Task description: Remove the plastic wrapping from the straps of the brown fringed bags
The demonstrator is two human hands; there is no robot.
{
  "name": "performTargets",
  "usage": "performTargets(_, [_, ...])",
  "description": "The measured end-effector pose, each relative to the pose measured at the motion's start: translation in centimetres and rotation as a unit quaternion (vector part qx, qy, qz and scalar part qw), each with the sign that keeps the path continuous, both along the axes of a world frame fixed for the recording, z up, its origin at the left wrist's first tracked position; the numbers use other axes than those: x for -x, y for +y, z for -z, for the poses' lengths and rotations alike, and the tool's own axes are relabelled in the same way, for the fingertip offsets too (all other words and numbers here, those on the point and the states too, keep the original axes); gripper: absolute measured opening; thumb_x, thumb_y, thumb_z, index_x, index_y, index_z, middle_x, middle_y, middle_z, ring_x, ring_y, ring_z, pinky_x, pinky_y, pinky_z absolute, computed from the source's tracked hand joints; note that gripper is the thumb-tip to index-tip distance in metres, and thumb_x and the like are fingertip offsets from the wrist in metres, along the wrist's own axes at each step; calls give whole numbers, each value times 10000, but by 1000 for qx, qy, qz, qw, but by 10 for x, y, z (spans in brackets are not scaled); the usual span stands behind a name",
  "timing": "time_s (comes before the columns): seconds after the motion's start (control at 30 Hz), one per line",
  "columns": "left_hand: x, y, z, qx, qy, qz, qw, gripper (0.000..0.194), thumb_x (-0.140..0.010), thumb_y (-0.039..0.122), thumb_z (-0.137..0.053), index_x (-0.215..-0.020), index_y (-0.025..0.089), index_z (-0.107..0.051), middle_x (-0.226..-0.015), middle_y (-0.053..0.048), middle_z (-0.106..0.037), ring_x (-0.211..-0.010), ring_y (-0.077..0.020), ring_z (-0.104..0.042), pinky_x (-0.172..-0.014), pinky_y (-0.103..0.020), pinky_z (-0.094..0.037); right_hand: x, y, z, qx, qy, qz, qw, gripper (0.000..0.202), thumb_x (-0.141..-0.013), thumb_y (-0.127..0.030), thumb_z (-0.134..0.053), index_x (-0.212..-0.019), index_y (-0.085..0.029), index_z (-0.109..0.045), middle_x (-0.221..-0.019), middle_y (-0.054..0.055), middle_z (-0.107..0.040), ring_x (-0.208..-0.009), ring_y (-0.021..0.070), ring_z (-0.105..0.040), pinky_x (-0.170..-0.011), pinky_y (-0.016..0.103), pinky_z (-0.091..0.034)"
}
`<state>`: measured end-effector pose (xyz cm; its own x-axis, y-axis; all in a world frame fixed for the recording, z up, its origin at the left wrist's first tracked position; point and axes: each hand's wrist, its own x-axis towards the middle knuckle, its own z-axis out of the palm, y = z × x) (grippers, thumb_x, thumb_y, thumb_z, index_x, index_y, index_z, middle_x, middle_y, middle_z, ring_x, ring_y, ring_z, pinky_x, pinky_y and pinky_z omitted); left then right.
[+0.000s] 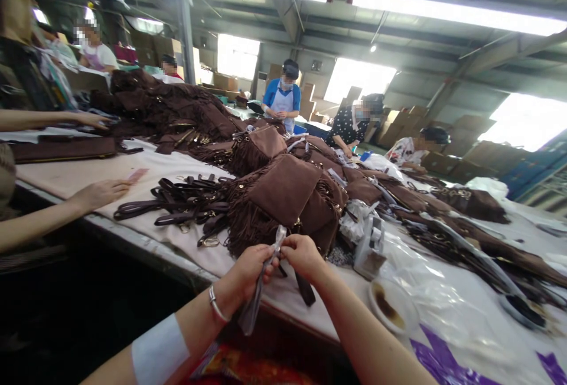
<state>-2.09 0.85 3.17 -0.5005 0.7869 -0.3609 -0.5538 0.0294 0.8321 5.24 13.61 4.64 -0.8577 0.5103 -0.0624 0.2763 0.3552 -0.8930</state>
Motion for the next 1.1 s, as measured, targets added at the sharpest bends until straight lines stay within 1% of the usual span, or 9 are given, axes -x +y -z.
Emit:
performTargets(0.23, [2,-4,3,-12,-191,32,981,125,-878,209,-487,-792,132,-537,-573,45,-459,-368,-17,-315,-372,-128,-220,2,-4,16,-75,21,17,997,144,-655,-197,-518,-655,-170,-659,-620,1,-655,-592,141,-572,-572,233,-421])
performTargets(0.33, [-4,-4,4,-3,-178,18,984,138,-884,219,-492,-785,132,-532,-578,38,-477,-374,-21,-335,-374,-131,-233,5,-3,28,-64,4,52,997,151,-656,-220,-549,-704,-159,-678,-607,6,-648,-576,146,-567,-527,229,-401])
performTargets(0.47, [-19,-1,4,16,-51,-26,998,189,-895,289,-491,-804,135,-552,-625,6,-553,-413,-47,-404,-389,-156,-301,0,-9,35,-51,-15,114,992,146,-683,-278,-593,-694,-156,-672,-573,12,-620,-558,147,-554,-511,234,-397])
performTargets(0.6, [-28,2,12,39,58,-54,996,221,-900,342,-459,-837,157,-562,-646,-2,-580,-458,-98,-484,-441,-226,-411,-15,-22,34,137,42,72,987,355,-775,-510,-582,-722,-166,-653,-520,-16,-537,-469,130,-486,-461,252,-387])
performTargets(0.67, [-27,1,17,45,157,-48,985,221,-883,346,-476,-830,162,-587,-674,-25,-615,-525,-135,-553,-505,-261,-450,-22,-26,33,222,62,52,972,404,-714,-555,-666,-779,-157,-672,-577,-6,-575,-498,130,-504,-480,256,-411])
performTargets(0.77, [-21,-3,23,38,325,-31,944,217,-841,339,-532,-746,167,-624,-725,-60,-661,-669,-170,-608,-604,-268,-461,-26,-23,32,257,81,91,959,416,-593,-488,-792,-797,-139,-695,-693,29,-648,-604,142,-561,-564,256,-449])
performTargets(0.83, [-17,-4,24,53,299,-28,952,239,-841,351,-523,-715,169,-613,-686,-47,-644,-626,-153,-582,-567,-251,-449,-26,-19,31,276,83,102,952,384,-598,-462,-796,-783,-140,-698,-690,29,-655,-612,139,-567,-585,252,-449])
performTargets(0.97, [-12,0,18,55,116,-49,990,248,-846,377,-519,-779,157,-612,-615,6,-582,-451,-83,-457,-436,-198,-377,-27,-16,29,345,76,69,933,332,-638,-415,-799,-796,-144,-689,-669,19,-654,-583,121,-564,-563,229,-431])
performTargets(1.1, [-12,6,16,36,106,-72,991,212,-799,343,-592,-771,141,-646,-592,7,-579,-438,-68,-448,-409,-180,-314,-28,-20,27,384,81,60,918,322,-640,-389,-817,-792,-142,-678,-658,16,-651,-560,107,-561,-542,215,-427])
